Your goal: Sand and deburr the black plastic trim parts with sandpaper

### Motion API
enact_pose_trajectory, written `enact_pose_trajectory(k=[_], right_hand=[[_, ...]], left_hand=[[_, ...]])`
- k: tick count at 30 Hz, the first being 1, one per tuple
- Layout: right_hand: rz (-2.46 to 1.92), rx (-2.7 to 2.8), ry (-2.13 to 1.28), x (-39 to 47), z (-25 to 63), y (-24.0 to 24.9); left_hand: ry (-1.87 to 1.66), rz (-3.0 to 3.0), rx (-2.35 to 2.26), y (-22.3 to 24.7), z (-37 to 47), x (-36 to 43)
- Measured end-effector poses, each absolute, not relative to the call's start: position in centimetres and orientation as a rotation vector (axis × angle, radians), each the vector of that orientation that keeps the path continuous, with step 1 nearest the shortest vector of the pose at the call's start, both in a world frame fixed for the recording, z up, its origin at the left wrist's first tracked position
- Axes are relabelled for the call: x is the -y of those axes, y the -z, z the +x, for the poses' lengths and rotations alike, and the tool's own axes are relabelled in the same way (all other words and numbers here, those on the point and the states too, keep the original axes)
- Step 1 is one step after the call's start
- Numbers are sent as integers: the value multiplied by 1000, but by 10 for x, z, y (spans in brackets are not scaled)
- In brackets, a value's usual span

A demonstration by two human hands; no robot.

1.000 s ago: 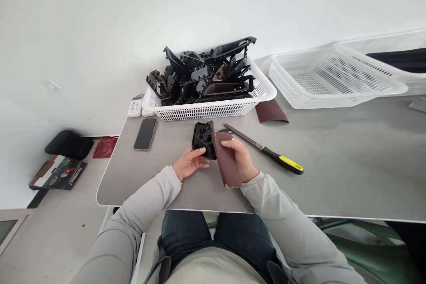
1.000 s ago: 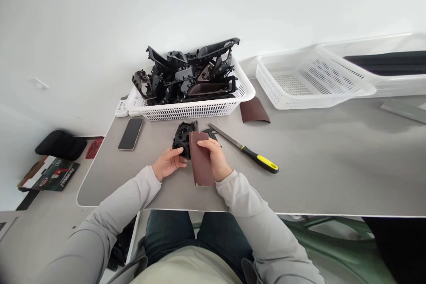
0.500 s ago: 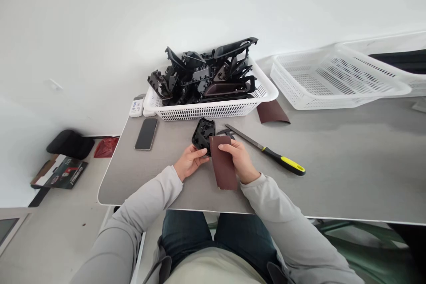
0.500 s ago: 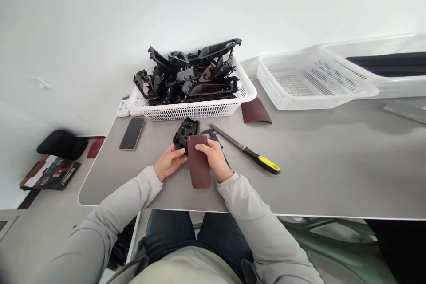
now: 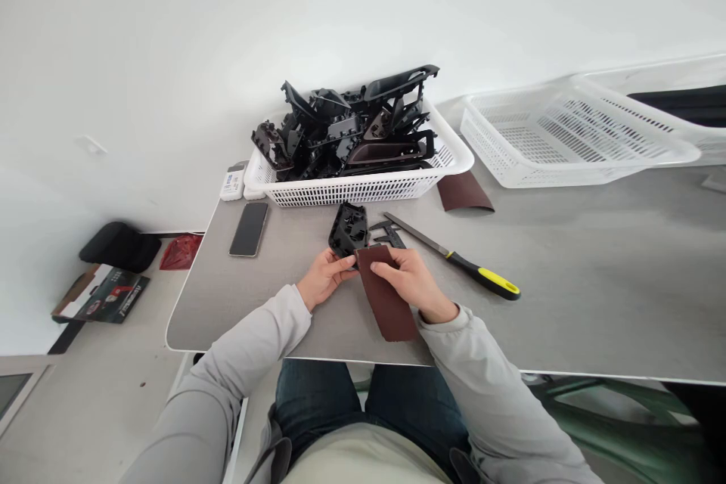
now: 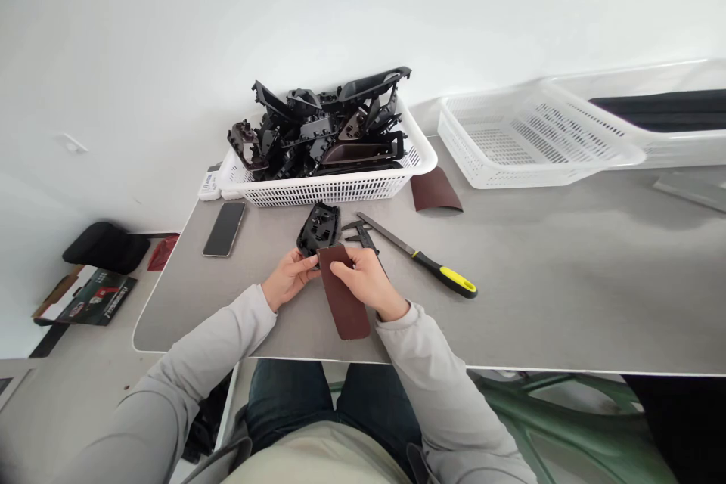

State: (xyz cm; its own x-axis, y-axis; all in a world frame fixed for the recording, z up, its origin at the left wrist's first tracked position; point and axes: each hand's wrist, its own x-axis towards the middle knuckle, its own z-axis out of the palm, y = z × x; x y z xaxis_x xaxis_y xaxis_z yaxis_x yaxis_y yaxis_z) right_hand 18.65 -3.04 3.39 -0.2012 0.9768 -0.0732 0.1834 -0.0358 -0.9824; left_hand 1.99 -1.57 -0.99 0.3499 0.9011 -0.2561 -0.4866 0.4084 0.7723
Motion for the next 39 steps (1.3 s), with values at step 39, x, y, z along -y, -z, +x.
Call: enact_pose_trajectory(k=[39], right_hand=[[-1177,1167,-1685,23,177,-19]], left_hand=[[-1247,595,-825,9,16,24]])
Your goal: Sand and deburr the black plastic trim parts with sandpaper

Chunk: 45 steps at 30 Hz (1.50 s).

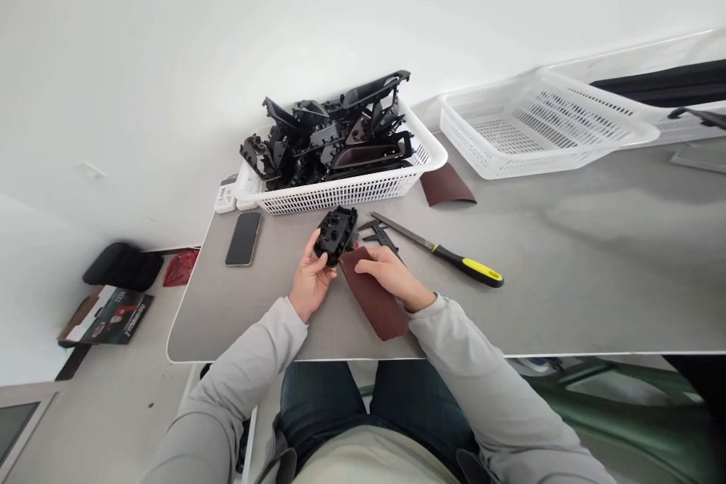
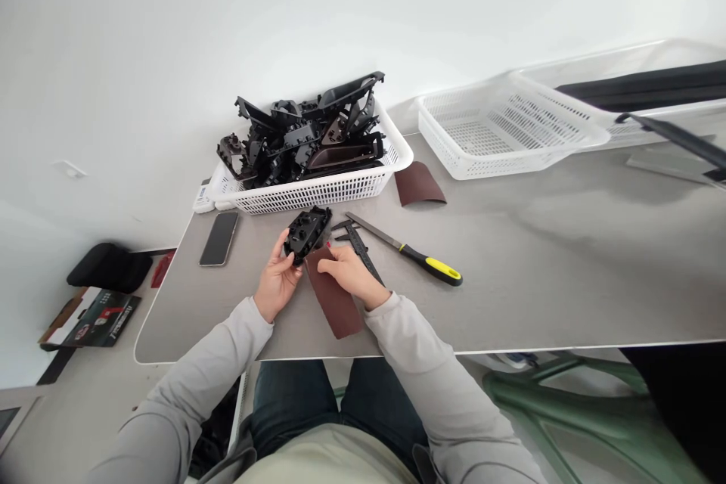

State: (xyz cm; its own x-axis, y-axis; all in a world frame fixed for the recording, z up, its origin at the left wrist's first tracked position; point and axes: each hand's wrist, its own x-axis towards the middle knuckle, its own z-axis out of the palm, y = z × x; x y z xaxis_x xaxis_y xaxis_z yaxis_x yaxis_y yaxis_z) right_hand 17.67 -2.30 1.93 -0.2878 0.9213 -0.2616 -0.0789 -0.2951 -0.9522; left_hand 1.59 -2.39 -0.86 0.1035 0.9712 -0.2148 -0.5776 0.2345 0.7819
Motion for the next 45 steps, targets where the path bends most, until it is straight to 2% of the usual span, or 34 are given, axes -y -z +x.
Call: enact_pose_trajectory(k=[9,18,22,28,38,45], right_hand=[[-1227,1207,-1687,23,176,-19],[-1156,918,-1588,20,176,-20],[-1074,764,-1620,21,173,-21],[-1042,613,-1477,24,178,-27],[-1070,805,-1634,25,185,-28],[-1070,973,-1645,24,181,-20]], left_hand=[[-1269,616,-868,4,19,27],[-1315,582,-1004,1,25,28],[-1236,559,-934,1,24,31],[-1140,622,-830,1,22,37],[-1059,581,-973,3,23,29],[-1148,605,-1098,7,26,29]])
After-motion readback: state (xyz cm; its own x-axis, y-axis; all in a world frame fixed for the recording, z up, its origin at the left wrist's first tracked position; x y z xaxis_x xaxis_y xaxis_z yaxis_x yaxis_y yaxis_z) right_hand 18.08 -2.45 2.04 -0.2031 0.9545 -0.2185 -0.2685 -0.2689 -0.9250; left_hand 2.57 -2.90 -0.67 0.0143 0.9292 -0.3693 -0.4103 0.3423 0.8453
